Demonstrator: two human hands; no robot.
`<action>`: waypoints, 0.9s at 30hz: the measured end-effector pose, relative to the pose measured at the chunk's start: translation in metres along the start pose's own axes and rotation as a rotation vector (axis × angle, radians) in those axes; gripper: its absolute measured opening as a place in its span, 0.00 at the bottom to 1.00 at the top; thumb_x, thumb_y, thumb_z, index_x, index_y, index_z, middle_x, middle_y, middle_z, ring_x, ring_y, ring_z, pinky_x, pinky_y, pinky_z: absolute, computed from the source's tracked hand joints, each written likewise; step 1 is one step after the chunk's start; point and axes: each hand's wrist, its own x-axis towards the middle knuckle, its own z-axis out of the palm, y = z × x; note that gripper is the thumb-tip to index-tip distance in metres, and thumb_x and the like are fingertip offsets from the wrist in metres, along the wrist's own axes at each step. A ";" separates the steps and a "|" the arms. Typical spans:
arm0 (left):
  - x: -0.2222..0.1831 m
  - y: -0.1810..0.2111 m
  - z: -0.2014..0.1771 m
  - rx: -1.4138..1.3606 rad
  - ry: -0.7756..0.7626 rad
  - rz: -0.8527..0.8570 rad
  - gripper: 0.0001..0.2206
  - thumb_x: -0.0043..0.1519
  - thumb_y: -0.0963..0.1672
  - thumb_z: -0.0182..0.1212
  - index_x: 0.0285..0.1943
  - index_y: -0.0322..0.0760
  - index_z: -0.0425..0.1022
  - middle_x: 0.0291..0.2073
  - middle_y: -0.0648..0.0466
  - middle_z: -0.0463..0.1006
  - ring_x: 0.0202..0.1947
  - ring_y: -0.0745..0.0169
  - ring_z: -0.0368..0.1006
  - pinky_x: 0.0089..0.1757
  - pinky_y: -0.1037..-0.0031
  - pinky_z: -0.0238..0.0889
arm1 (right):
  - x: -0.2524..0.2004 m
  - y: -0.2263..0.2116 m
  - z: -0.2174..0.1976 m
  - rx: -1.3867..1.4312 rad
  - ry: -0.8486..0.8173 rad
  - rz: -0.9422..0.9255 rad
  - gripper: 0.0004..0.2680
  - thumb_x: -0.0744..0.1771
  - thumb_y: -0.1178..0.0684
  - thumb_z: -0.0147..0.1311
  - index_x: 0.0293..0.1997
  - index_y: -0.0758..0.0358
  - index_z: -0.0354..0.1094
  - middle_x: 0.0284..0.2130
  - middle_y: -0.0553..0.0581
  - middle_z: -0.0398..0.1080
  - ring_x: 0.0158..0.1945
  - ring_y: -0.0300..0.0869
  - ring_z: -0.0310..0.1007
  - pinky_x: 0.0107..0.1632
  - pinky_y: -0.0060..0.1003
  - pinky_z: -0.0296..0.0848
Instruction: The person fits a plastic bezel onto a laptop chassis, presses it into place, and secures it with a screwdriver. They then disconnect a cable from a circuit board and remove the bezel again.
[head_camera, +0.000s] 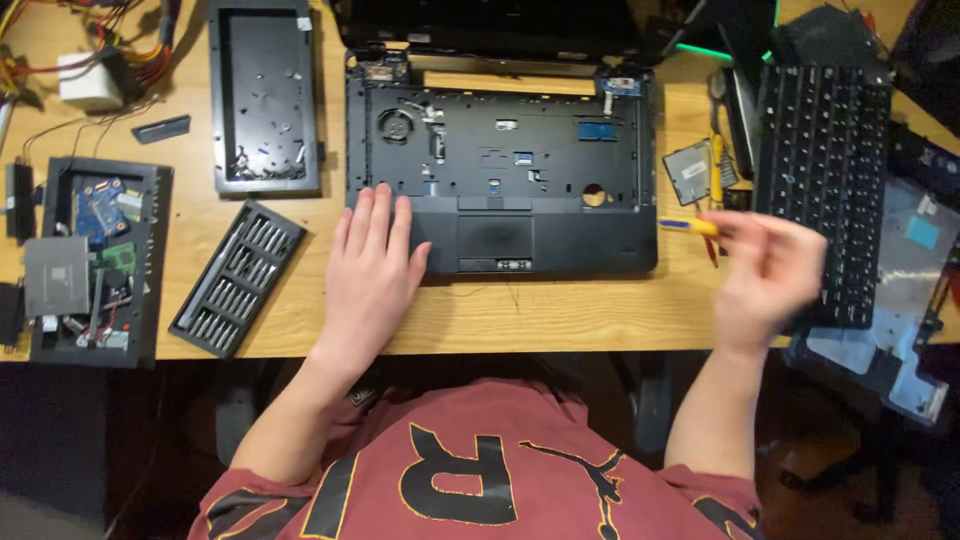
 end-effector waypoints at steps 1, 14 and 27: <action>0.000 0.001 0.000 -0.003 -0.001 0.012 0.24 0.64 0.47 0.65 0.65 0.27 0.71 0.66 0.38 0.69 0.68 0.41 0.63 0.64 0.53 0.56 | 0.007 0.003 0.002 -0.005 0.011 0.004 0.03 0.79 0.64 0.46 0.52 0.73 0.56 0.44 0.68 0.75 0.49 0.49 0.81 0.52 0.36 0.82; -0.001 0.001 0.003 -0.022 -0.038 -0.025 0.24 0.65 0.47 0.62 0.67 0.26 0.69 0.67 0.36 0.67 0.70 0.38 0.61 0.65 0.51 0.54 | 0.095 0.046 0.038 -0.074 -0.172 -0.117 0.02 0.77 0.64 0.46 0.51 0.73 0.59 0.46 0.64 0.76 0.49 0.46 0.82 0.51 0.37 0.83; 0.000 0.002 0.001 -0.052 -0.042 -0.048 0.24 0.65 0.47 0.63 0.68 0.26 0.69 0.67 0.37 0.67 0.70 0.39 0.60 0.66 0.51 0.53 | 0.122 0.027 0.073 0.059 -0.240 -0.112 0.02 0.77 0.63 0.48 0.52 0.73 0.61 0.48 0.62 0.78 0.50 0.43 0.83 0.52 0.37 0.82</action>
